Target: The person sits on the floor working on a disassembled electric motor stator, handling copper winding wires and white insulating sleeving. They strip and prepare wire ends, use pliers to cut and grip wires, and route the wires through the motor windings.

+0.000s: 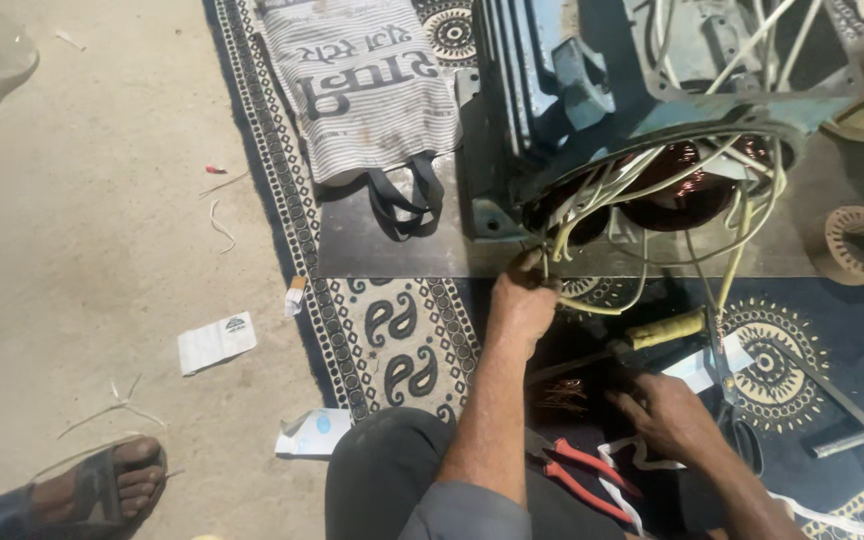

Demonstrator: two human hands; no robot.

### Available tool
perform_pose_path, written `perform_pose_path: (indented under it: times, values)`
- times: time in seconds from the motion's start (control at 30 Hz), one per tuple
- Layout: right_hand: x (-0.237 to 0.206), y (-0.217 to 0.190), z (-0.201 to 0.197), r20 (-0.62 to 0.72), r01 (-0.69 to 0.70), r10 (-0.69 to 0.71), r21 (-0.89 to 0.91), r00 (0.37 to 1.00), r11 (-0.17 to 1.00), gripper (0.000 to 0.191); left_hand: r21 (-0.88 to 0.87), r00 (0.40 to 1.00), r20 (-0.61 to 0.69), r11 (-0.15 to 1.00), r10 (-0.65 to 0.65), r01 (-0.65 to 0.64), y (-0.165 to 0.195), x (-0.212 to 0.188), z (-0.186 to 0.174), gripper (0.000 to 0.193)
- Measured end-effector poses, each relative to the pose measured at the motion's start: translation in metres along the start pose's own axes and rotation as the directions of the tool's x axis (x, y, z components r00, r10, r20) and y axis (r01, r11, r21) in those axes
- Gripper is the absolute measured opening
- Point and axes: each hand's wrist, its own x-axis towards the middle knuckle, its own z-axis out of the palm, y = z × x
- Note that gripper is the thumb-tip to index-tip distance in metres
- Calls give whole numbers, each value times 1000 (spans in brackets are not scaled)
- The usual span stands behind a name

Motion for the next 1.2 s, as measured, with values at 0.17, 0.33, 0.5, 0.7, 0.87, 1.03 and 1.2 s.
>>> perform_pose_path:
  times: [0.17,0.33,0.5,0.7,0.87,1.03,1.2]
  values:
    - [-4,2,-5,-8,15,-14,58,1000,998,38,88,988,-150,996,48,-35,-11,7,6,26]
    - [-1,16,0,-153,104,-91,76,984,992,41,384,906,-261,897,333,-219,-28,20,7,38]
    - [10,27,13,-185,12,0,66,983,998,40,538,778,-273,760,566,-365,-42,23,14,42]
    - [23,0,-4,-345,157,-12,395,939,905,49,-127,983,-181,992,-28,5,-23,-1,25,43]
    - [18,-30,-23,-461,323,-73,490,884,810,69,-112,974,-46,970,-223,216,-8,-16,24,47]
    - [15,-34,-31,-429,304,-87,470,899,828,72,-236,979,-178,970,-102,58,-17,-9,30,38]
    - [9,-36,-38,-374,232,-35,499,927,835,75,166,924,-343,979,167,-115,-17,-6,23,34]
